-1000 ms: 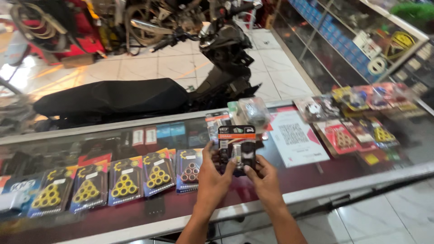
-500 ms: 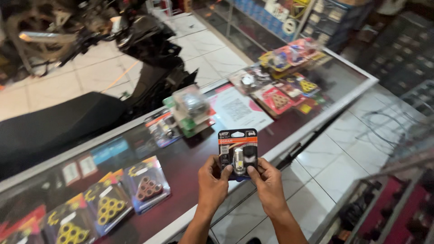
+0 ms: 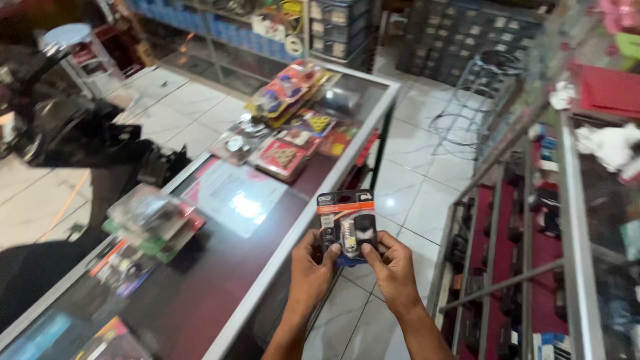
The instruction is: The person moves various packaged motorcycle parts and components, such as light bulbs and a piston kit, between a glass display case and a wall rack while also handling small hardware from bins.
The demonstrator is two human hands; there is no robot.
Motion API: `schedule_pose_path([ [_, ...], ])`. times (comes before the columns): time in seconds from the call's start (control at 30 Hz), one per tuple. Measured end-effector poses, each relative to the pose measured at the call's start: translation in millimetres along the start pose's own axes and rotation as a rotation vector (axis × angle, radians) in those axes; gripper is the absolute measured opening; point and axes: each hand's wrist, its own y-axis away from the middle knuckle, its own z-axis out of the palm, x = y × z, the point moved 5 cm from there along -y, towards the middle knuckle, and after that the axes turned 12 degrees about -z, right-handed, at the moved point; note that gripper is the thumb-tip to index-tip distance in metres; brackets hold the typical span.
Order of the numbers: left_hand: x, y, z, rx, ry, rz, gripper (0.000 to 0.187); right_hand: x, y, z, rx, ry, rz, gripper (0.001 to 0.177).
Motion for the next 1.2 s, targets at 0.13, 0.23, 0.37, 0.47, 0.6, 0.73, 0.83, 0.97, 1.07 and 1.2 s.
schedule_pose_path([
  [0.13, 4, -4, 52, -0.071, -0.032, -0.054, 0.005, -15, 2, -48, 0.076, 0.033, -0.056, 0.018],
  [0.23, 8, -7, 89, -0.125, -0.054, -0.040, 0.006, -21, 4, -83, 0.130, 0.017, -0.059, 0.017],
  [0.37, 16, -7, 143, -0.242, -0.099, 0.008, 0.006, -33, 8, -133, 0.239, 0.067, -0.092, 0.017],
  [0.47, 14, -5, 183, -0.298, -0.115, 0.003, 0.005, -42, 13, -170, 0.332, 0.069, -0.149, 0.016],
  [0.6, 6, 0, 233, -0.360, -0.082, 0.028, 0.004, -55, 29, -211, 0.402, -0.005, -0.177, 0.020],
  [0.73, -5, 3, 277, -0.501, -0.134, 0.068, 0.006, -59, 44, -256, 0.524, -0.033, -0.165, 0.018],
  [0.83, -16, 9, 305, -0.581, -0.189, 0.046, 0.010, -59, 64, -281, 0.641, 0.013, -0.161, 0.018],
  [0.97, -19, 16, 348, -0.712, -0.154, 0.043, 0.006, -70, 83, -305, 0.763, 0.062, -0.235, 0.015],
  [1.07, -27, 23, 382, -0.836, -0.141, 0.035, 0.010, -77, 101, -325, 0.899, 0.144, -0.300, 0.012],
  [1.2, -23, 38, 433, -1.041, -0.043, -0.002, 0.010, -95, 123, -349, 1.062, 0.269, -0.377, 0.008],
])
